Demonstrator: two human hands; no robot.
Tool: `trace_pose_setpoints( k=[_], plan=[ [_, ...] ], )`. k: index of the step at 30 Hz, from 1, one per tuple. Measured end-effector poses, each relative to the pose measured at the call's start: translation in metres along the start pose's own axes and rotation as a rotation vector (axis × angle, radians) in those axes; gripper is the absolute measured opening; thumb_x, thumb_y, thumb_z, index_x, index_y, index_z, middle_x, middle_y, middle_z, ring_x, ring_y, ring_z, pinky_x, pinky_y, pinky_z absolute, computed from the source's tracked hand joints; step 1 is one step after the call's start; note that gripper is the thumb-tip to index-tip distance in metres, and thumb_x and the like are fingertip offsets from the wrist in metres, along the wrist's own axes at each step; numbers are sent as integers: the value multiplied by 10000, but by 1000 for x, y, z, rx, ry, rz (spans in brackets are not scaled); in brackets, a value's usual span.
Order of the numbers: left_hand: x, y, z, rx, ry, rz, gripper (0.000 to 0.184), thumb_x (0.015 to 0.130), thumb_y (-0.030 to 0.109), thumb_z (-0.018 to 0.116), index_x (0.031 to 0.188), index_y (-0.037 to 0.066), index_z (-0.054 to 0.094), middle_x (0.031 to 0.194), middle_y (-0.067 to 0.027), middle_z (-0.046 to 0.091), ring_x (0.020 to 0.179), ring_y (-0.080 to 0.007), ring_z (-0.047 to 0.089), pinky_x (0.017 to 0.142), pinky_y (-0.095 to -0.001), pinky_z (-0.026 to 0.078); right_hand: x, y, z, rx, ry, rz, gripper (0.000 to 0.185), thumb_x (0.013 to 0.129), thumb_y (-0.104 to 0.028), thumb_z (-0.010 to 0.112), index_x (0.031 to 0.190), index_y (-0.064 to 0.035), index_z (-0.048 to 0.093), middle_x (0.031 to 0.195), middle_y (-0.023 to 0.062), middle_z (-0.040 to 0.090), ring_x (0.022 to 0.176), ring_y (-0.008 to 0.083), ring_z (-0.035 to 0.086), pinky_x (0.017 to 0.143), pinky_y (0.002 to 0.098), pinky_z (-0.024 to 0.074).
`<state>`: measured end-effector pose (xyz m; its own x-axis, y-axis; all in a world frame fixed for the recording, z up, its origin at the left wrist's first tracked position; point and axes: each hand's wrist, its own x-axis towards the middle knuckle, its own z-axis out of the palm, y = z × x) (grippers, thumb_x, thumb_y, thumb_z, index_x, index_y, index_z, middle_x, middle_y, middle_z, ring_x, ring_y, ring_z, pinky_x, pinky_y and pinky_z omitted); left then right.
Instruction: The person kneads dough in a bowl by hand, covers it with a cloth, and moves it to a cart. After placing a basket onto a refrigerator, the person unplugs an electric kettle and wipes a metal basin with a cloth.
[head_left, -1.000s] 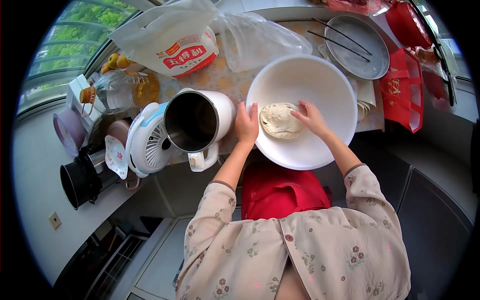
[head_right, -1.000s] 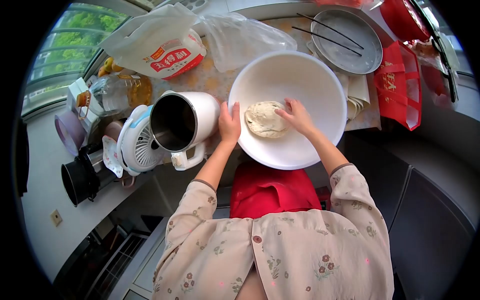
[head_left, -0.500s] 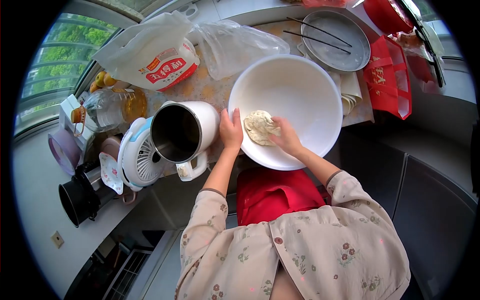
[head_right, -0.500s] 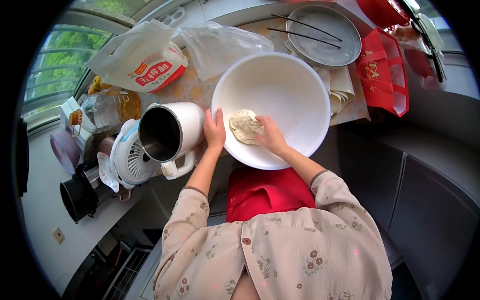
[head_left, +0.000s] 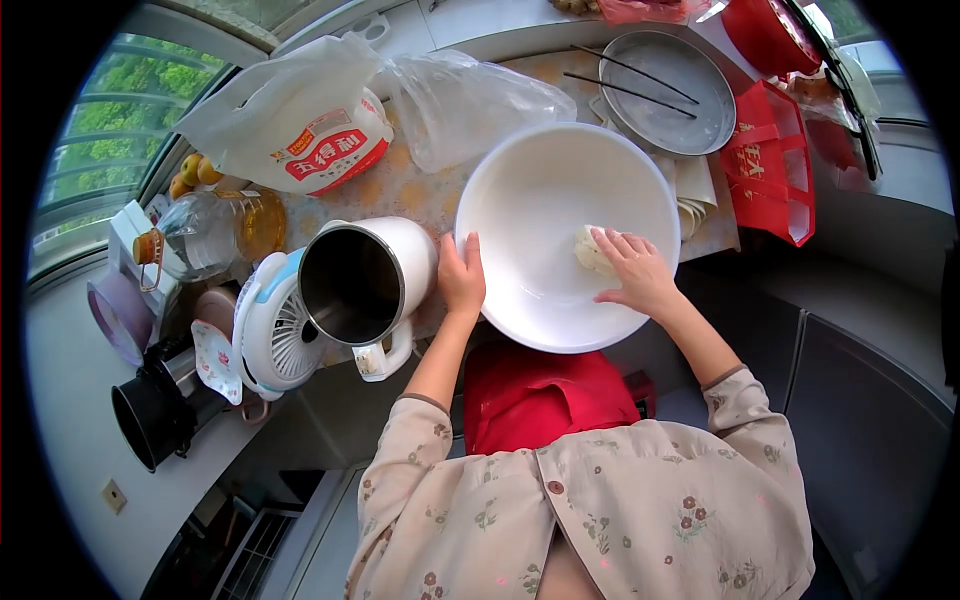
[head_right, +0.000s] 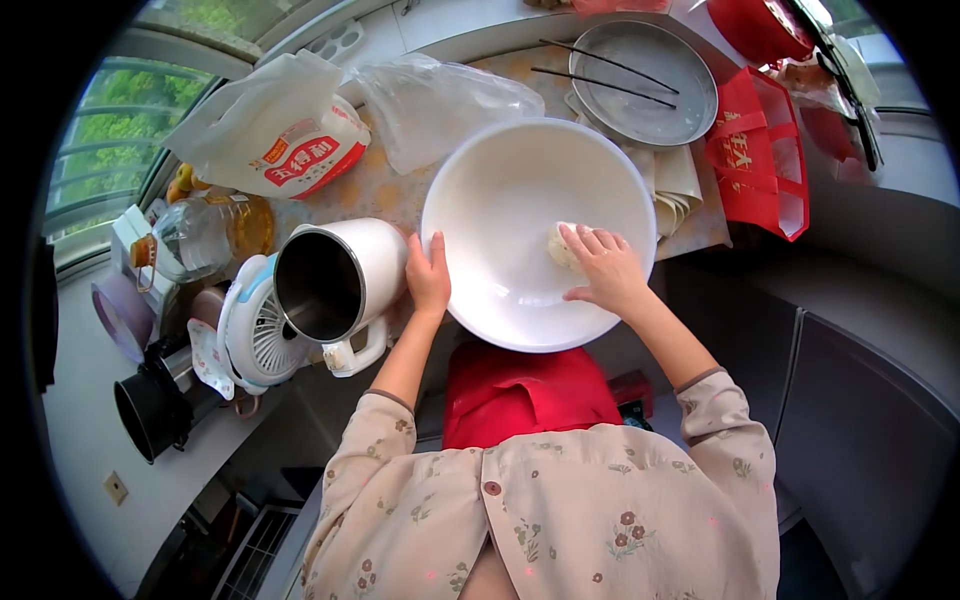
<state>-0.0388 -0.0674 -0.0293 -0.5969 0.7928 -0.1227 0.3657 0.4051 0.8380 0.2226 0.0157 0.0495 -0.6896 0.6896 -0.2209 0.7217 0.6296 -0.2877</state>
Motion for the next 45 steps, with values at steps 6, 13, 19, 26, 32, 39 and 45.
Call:
trace_pose_setpoints(
  k=[6,13,19,26,32,39,45],
  plan=[
    [4,-1,1,2,-20,-21,342,953,307,502,1032,-25,509,929,-238,599,859,-405,582,744,-434,456,14,54,37,31,167,-73,527,787,-357,676,1249,-136,549,1322,135,505,1252,297,448,1053,469,336],
    [3,-4,5,-44,-13,-8,320,955,261,514,1067,-38,511,923,-239,600,838,-380,590,750,-411,462,43,10,91,56,368,155,483,785,-291,665,1204,-86,539,1293,158,496,1192,332,477,1008,466,378],
    [1,-5,3,-80,-36,-49,309,949,250,524,1054,-40,511,923,-240,590,848,-393,579,748,-418,459,105,20,92,29,368,48,488,778,-295,644,1213,-108,525,1298,143,497,1166,326,483,1013,467,359],
    [1,-4,1,-60,-22,-32,327,947,268,527,1059,-38,515,939,-235,600,862,-391,588,758,-416,463,99,14,63,614,657,188,499,865,-342,582,1277,-76,492,1346,131,462,1217,349,445,1020,476,340],
    [2,-10,2,-34,-33,-5,352,947,286,523,1074,-42,512,955,-244,599,877,-402,584,765,-423,462,79,61,63,323,99,418,470,894,-393,546,1178,-21,582,1164,141,594,1131,331,508,920,433,430],
    [2,-10,3,-2,-9,17,309,954,262,522,1058,-29,512,924,-229,619,826,-343,608,747,-400,470,33,-1,55,283,305,160,254,778,-292,676,932,-93,639,915,89,569,955,262,539,913,421,397],
    [0,-8,2,-47,-31,-42,317,954,250,523,1095,-34,504,951,-220,620,856,-334,608,772,-386,470,61,-47,97,118,574,-49,210,697,-206,700,799,-142,527,1099,64,547,1053,281,530,959,472,380]
  ],
)
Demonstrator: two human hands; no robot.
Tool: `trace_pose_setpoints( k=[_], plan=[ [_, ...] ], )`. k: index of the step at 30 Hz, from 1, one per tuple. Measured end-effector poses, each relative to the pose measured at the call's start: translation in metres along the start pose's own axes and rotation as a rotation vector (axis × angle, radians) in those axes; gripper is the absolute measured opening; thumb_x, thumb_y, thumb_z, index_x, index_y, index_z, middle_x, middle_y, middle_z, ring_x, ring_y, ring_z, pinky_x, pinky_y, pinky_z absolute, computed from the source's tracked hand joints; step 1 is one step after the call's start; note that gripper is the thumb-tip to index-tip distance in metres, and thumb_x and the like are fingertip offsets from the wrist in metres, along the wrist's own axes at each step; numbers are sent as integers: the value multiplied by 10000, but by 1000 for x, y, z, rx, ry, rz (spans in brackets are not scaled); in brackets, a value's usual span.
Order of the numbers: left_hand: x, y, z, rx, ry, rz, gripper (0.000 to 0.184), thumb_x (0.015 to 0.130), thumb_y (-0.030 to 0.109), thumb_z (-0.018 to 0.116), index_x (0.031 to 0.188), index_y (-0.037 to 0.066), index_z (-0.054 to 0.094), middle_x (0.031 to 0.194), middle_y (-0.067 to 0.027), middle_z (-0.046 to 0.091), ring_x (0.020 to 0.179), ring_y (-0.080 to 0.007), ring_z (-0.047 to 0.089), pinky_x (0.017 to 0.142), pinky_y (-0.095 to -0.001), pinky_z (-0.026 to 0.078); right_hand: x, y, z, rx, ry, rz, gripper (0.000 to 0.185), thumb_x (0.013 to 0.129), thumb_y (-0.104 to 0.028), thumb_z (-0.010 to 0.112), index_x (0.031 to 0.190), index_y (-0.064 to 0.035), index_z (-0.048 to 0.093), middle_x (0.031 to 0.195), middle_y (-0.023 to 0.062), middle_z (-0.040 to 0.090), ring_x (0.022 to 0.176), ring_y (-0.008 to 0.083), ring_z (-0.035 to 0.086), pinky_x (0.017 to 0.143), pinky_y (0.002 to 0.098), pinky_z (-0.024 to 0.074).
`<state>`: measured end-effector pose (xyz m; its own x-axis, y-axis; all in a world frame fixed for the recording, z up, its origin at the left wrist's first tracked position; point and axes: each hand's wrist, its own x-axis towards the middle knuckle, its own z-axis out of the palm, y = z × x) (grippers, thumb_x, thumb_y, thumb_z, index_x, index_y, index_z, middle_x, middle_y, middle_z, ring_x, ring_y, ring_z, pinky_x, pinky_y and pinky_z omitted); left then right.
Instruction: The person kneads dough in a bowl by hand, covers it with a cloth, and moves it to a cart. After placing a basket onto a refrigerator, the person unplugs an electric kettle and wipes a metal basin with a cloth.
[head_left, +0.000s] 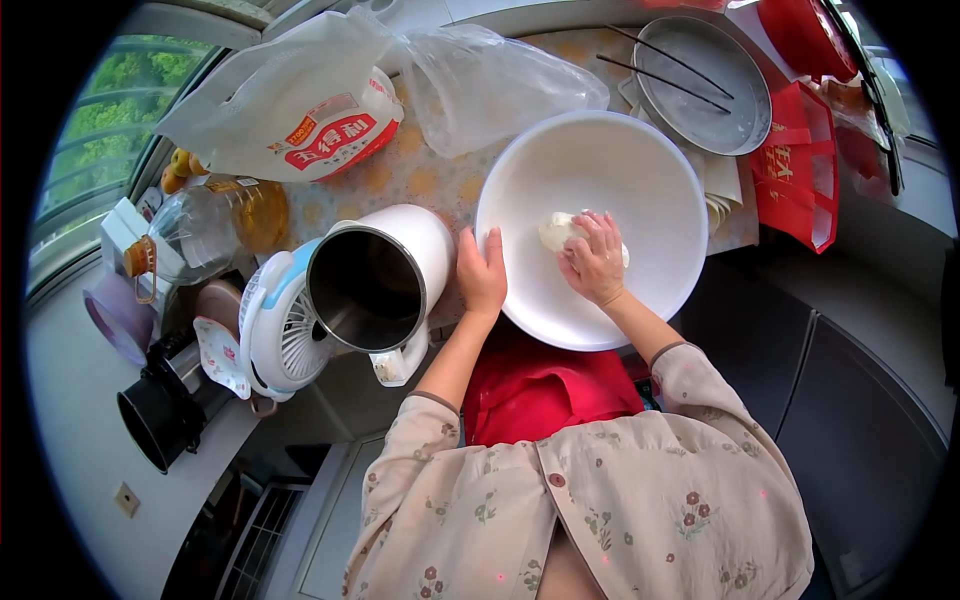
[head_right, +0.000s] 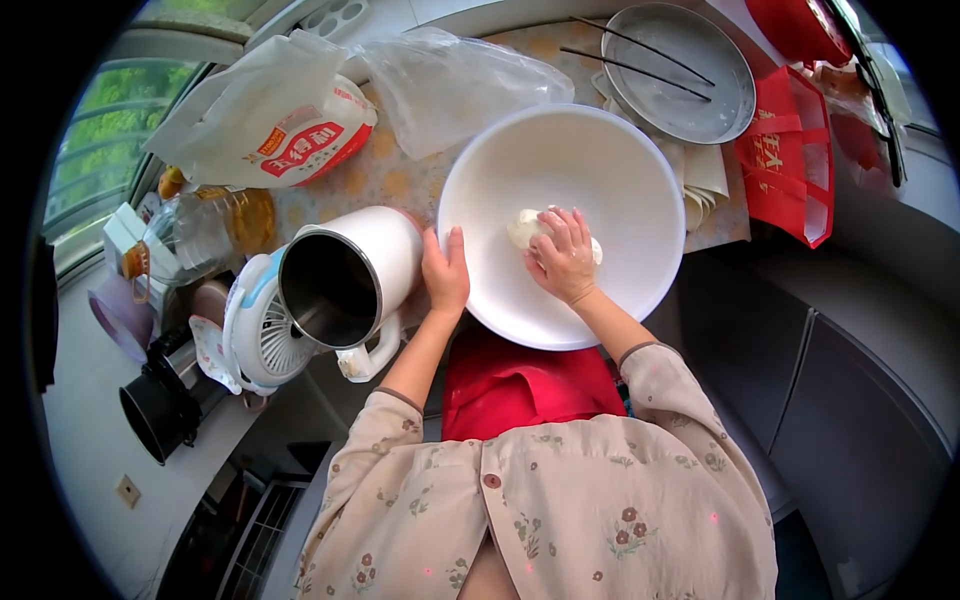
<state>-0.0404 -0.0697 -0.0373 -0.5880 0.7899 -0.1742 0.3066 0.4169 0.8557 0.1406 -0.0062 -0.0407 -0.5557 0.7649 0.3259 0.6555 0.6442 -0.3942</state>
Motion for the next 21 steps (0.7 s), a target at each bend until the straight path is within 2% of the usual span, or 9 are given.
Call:
trace_pose_setpoints(
  k=[2,5,10,13,15,16,18,19,21],
  plan=[
    [1,-1,1,-28,8,1,366,942,292,534,1089,-42,508,949,-238,597,873,-406,580,762,-427,459,1,5,26,43,-62,14,210,706,-214,690,809,-144,520,1146,67,555,1094,282,527,963,483,386],
    [2,2,-1,-50,5,0,351,939,288,538,1080,-33,515,948,-232,600,866,-403,583,756,-424,460,24,1,44,1,-67,-116,207,715,-243,676,816,-140,527,1114,66,573,1056,274,545,956,471,391],
    [2,2,-1,-97,1,5,340,938,285,540,1069,-28,518,941,-228,602,864,-397,587,753,-422,460,44,1,51,20,-107,-85,251,752,-290,668,874,-109,544,1167,101,563,1099,312,520,981,465,378],
    [3,4,-3,-75,0,13,337,940,285,536,1069,-26,515,940,-226,603,868,-394,587,753,-423,459,54,-3,10,277,-56,60,414,809,-374,645,1064,-59,561,1258,162,528,1182,353,471,1024,477,344],
    [1,6,-1,-64,-5,3,335,942,285,532,1068,-25,514,941,-225,604,870,-394,587,753,-425,458,56,1,-41,514,130,203,591,859,-435,598,1267,-24,482,1328,212,474,1248,361,422,1059,461,310],
    [0,8,0,-37,8,11,337,944,288,527,1069,-24,511,942,-227,602,871,-395,585,751,-429,457,48,18,-46,518,139,196,591,859,-435,598,1267,-24,482,1328,212,474,1248,361,422,1059,461,310],
    [1,9,-3,-2,23,27,338,946,291,522,1070,-23,508,943,-229,601,871,-397,583,749,-433,455,24,48,-36,413,-47,532,552,883,-408,577,1274,-23,513,1312,200,501,1238,328,445,1039,420,333],
    [1,10,-3,-1,31,40,342,948,295,517,1072,-24,506,945,-233,599,873,-401,581,749,-436,453,15,52,-18,414,-41,530,552,883,-408,577,1274,-23,513,1312,200,501,1238,328,445,1039,420,333],
    [-1,10,-2,-1,41,53,346,949,298,513,1073,-24,504,947,-236,597,875,-405,578,750,-439,451,-1,51,15,644,-174,744,402,906,-349,563,1148,-31,605,1178,172,579,1133,317,509,960,393,391]
  ],
)
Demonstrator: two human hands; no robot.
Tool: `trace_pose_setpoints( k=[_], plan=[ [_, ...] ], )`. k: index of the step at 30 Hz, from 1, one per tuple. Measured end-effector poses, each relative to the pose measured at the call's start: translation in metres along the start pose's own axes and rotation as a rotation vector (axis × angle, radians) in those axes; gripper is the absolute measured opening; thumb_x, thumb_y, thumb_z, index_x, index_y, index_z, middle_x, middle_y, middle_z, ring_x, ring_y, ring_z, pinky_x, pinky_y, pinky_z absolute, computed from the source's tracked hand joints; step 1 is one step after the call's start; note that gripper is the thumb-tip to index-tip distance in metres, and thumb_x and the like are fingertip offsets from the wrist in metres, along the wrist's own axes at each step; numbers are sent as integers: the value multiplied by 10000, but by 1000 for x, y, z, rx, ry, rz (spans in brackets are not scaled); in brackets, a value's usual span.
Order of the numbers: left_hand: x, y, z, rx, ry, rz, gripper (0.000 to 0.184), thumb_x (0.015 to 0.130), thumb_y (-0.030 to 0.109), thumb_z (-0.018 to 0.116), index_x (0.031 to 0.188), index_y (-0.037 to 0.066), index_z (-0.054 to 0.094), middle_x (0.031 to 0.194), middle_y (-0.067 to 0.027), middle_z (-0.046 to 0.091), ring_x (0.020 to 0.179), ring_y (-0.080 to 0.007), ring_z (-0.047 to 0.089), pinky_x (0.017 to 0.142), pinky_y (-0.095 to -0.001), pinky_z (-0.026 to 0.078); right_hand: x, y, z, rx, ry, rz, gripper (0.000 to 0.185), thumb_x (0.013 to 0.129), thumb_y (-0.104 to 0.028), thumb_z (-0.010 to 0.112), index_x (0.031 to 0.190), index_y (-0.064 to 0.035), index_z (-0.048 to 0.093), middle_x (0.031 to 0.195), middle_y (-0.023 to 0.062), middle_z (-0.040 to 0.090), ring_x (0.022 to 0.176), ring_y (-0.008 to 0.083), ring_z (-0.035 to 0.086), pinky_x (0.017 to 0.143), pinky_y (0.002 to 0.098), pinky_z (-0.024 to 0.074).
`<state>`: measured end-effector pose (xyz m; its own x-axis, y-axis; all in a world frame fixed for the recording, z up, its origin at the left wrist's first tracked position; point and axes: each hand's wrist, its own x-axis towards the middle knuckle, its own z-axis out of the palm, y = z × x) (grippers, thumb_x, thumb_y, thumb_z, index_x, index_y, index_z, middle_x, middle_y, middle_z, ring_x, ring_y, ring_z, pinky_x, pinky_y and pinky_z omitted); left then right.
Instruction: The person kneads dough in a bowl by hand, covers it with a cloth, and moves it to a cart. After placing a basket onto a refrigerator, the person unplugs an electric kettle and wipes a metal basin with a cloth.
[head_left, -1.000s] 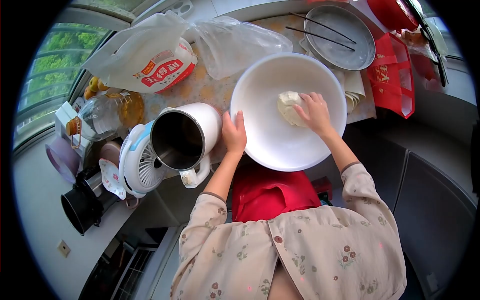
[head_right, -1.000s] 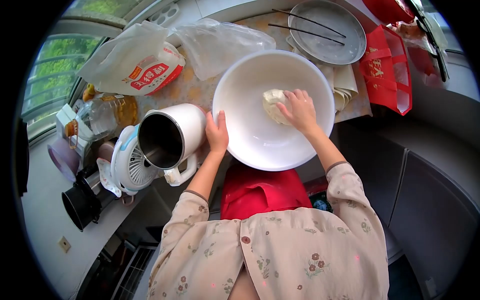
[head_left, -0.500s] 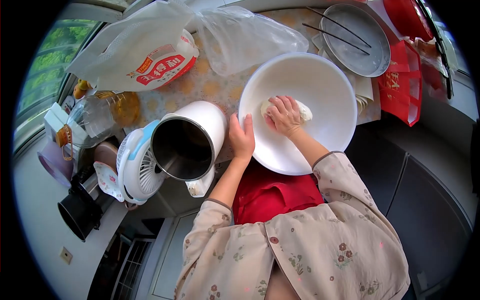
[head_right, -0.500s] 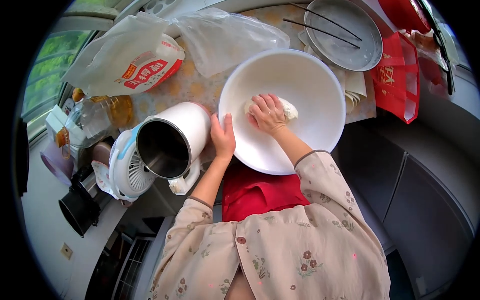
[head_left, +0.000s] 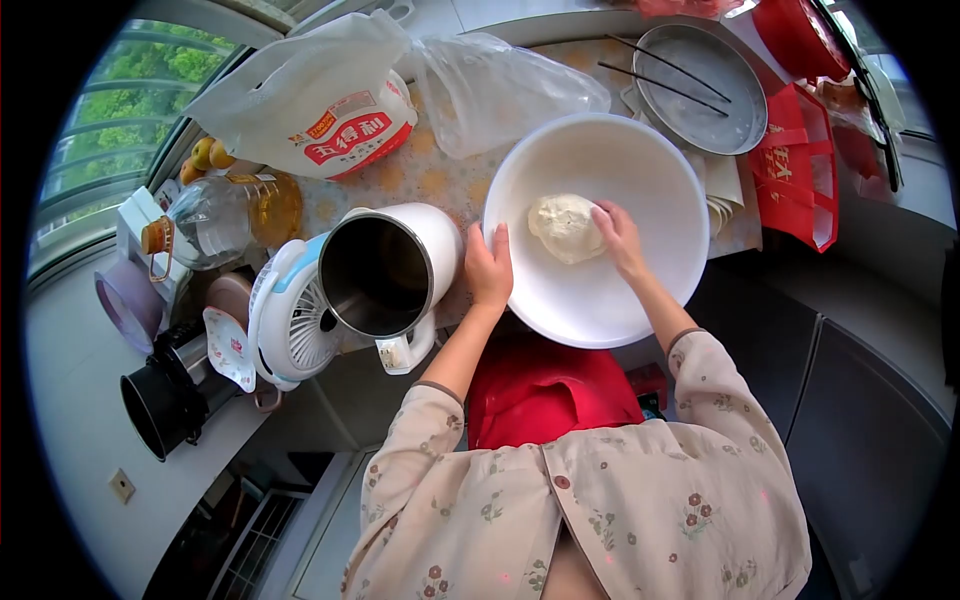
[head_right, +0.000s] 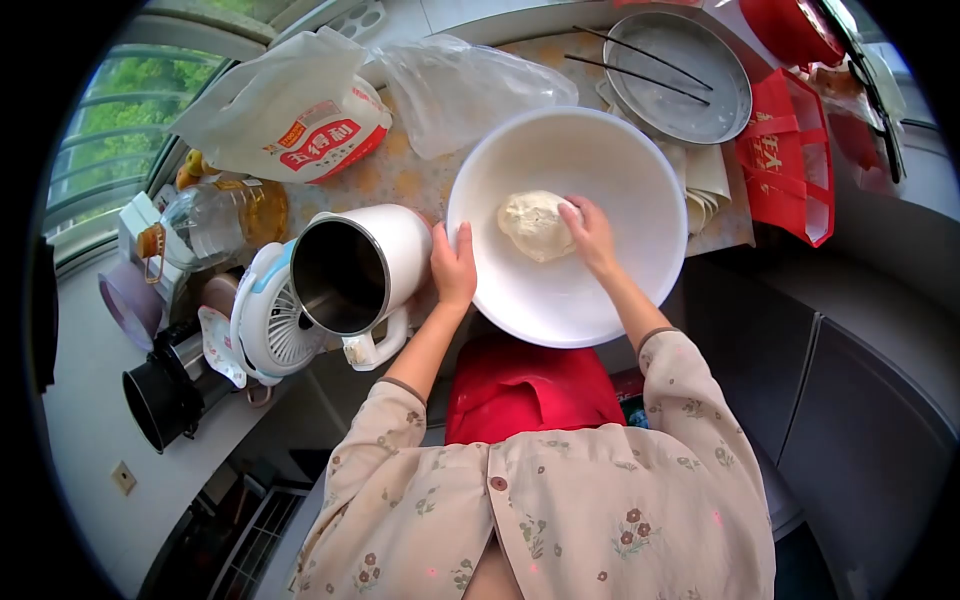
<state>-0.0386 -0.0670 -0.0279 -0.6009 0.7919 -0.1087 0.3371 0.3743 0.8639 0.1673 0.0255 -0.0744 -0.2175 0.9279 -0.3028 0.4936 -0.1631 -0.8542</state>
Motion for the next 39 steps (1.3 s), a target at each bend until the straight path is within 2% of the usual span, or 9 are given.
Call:
trace_pose_setpoints(
  k=[7,16,19,21,25,27,33,37,39],
  plan=[
    [1,-11,3,-55,-13,22,347,969,287,468,1120,-25,496,973,-239,595,898,-410,573,771,-432,450,-46,-66,79,-345,225,-542,69,774,-166,650,797,-126,598,871,63,559,856,259,535,741,371,386],
    [2,-12,2,-81,-16,48,347,978,286,446,1130,-20,504,978,-247,590,903,-417,566,777,-418,450,47,-59,103,-497,397,-494,60,816,-186,589,833,-135,563,879,45,550,852,263,518,735,404,360],
    [-2,-8,1,-65,-29,21,348,978,291,441,1121,-20,504,982,-250,590,907,-414,568,780,-419,449,50,-61,94,-506,342,-410,95,833,-189,584,894,-116,592,907,51,562,890,246,527,809,399,374],
    [4,-6,0,-65,-34,7,346,978,291,440,1116,-20,504,984,-251,591,909,-412,570,782,-420,449,55,-67,86,344,266,-107,187,870,-210,565,988,-71,606,966,79,594,922,236,556,870,392,399],
    [1,-7,1,-50,-41,-25,341,975,283,445,1111,-24,504,978,-257,591,909,-425,566,779,-431,446,47,-51,54,7,539,-322,299,897,-254,556,1090,-29,596,1021,120,618,917,234,589,872,375,432],
    [2,-10,1,-19,-27,7,342,974,280,443,1106,-29,505,965,-260,591,901,-435,564,770,-440,445,60,-35,54,287,175,39,366,874,-298,590,1115,-24,597,1006,137,610,919,267,581,855,379,440],
    [2,-20,4,21,-12,25,355,994,310,422,1095,-20,507,924,-261,608,841,-403,590,738,-425,456,4,-87,41,-265,-151,-88,499,760,-389,710,1109,-45,615,1180,162,556,1160,329,473,958,424,391],
    [3,-18,4,24,-1,23,350,993,308,426,1096,-17,508,935,-260,607,852,-405,589,742,-425,455,-47,-90,22,-595,-150,-351,599,705,-406,767,1140,-37,582,1307,180,482,1218,337,446,988,447,379],
    [1,-12,1,10,-27,8,345,992,305,431,1094,-15,512,942,-256,608,859,-401,591,744,-422,456,-45,-66,31,-232,34,-402,700,655,-396,811,1198,-50,537,1344,178,438,1192,357,470,986,447,394]
  ],
)
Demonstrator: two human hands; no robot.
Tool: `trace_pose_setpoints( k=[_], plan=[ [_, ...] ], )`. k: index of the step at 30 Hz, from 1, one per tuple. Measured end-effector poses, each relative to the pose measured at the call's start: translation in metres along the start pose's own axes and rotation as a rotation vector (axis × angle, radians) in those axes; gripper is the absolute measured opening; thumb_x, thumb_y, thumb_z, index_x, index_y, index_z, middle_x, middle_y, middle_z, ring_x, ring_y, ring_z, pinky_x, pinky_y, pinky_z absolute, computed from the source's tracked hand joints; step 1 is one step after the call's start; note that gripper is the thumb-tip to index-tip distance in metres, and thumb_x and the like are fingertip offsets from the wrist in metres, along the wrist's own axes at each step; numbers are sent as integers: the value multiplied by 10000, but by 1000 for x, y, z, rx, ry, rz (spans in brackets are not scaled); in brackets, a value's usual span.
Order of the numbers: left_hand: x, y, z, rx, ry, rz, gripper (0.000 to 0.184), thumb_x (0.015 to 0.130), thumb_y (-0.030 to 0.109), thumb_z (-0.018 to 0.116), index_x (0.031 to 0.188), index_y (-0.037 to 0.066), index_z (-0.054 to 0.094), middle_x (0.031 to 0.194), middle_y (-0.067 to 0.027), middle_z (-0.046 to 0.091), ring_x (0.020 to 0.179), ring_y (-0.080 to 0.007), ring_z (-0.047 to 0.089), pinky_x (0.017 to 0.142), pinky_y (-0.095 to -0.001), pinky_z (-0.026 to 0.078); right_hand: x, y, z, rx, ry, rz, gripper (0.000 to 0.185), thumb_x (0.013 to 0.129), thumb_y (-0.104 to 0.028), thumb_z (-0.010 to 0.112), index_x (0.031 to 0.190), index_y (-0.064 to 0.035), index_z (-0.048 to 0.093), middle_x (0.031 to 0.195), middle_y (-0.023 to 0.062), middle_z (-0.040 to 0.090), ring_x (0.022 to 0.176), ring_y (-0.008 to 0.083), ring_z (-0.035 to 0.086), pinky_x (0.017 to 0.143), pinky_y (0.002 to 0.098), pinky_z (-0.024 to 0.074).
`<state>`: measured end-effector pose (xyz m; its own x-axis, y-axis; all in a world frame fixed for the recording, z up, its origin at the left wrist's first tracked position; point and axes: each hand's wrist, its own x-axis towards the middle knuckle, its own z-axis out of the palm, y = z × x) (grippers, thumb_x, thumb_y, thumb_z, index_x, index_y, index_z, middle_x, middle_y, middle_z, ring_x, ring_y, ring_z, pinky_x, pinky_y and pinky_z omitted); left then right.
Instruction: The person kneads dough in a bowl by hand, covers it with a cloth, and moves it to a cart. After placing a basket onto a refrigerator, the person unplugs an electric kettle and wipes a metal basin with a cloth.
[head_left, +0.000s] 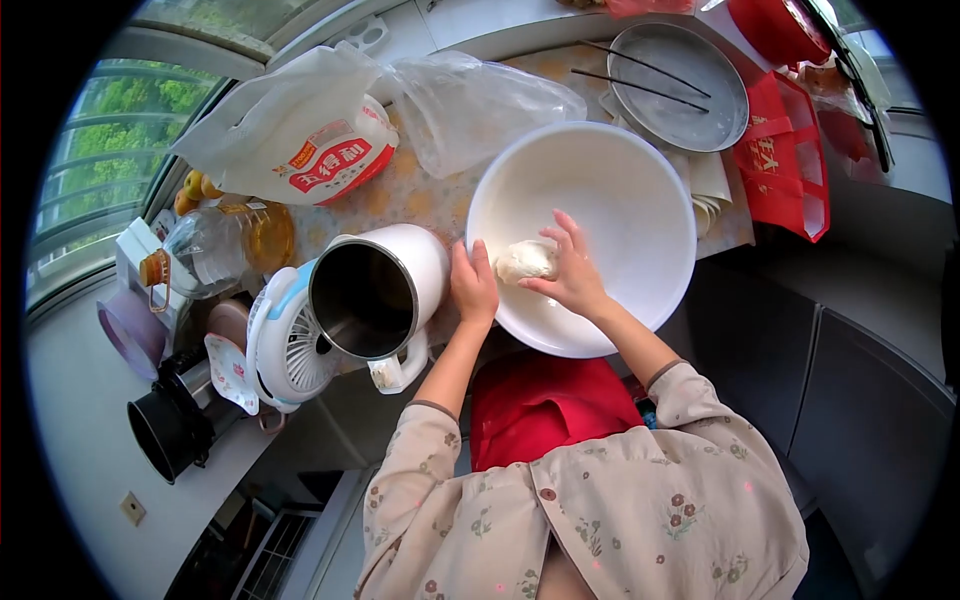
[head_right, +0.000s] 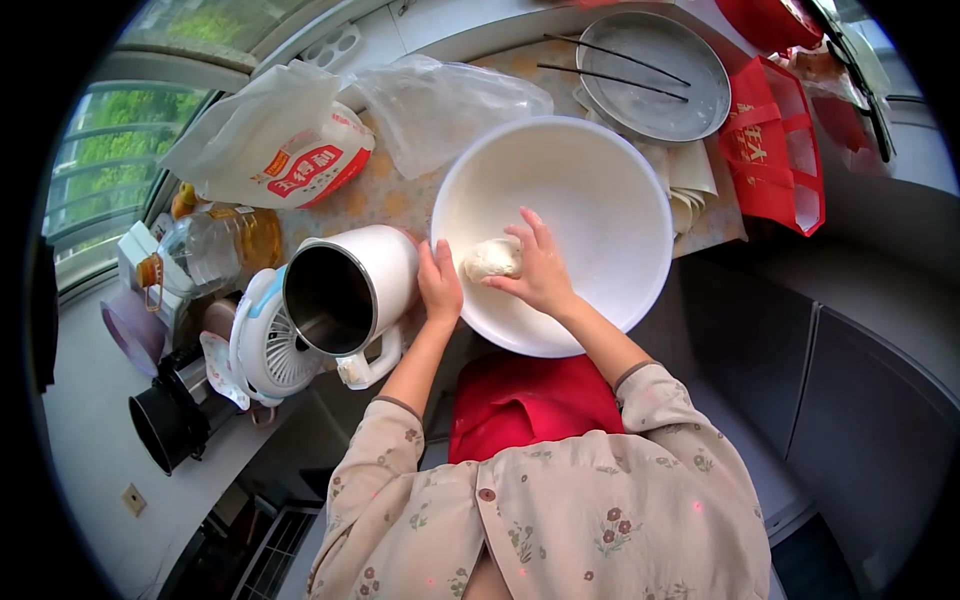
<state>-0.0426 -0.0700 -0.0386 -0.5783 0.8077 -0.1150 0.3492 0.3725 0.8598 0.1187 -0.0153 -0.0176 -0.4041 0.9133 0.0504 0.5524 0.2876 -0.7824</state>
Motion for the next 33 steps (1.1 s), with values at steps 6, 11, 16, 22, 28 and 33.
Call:
trace_pose_setpoints(
  k=[6,11,16,22,28,33],
  plan=[
    [1,0,1,-11,-7,5,334,987,304,440,1068,-10,516,921,-235,610,851,-381,592,747,-415,454,2,13,7,310,-256,134,616,691,-253,808,1213,-66,539,1253,143,530,1118,299,552,915,390,469],
    [0,2,-1,-20,4,-29,321,982,297,445,1031,-14,511,892,-226,605,830,-377,585,745,-413,450,36,-5,-67,341,-80,-70,523,683,-94,801,1158,-69,583,1136,96,580,1059,259,577,871,346,492],
    [-1,6,-2,-42,-5,-47,329,982,299,444,1046,-16,513,905,-235,609,859,-387,592,756,-411,456,73,35,-74,-654,-211,-344,635,763,-245,744,1328,-166,467,1361,118,425,1274,330,394,1082,434,300],
    [2,6,-1,-37,-26,-68,310,963,290,474,1011,-12,519,924,-229,599,860,-401,577,745,-438,451,86,33,-63,-512,-195,-551,513,777,-306,690,1232,-146,515,1346,80,447,1292,264,387,1091,423,289],
    [1,5,0,-53,-9,-90,305,958,266,489,1057,-20,527,939,-231,602,877,-396,586,758,-426,459,135,78,-16,-387,-494,-1049,127,778,-233,635,787,-139,550,923,10,561,989,177,530,919,354,427],
    [8,5,1,-55,-29,-77,309,971,241,476,1118,-28,515,949,-213,613,859,-330,597,786,-376,466,166,80,-4,-500,-436,-1042,96,798,-246,574,810,-152,562,939,9,565,948,190,526,836,348,432]
  ],
)
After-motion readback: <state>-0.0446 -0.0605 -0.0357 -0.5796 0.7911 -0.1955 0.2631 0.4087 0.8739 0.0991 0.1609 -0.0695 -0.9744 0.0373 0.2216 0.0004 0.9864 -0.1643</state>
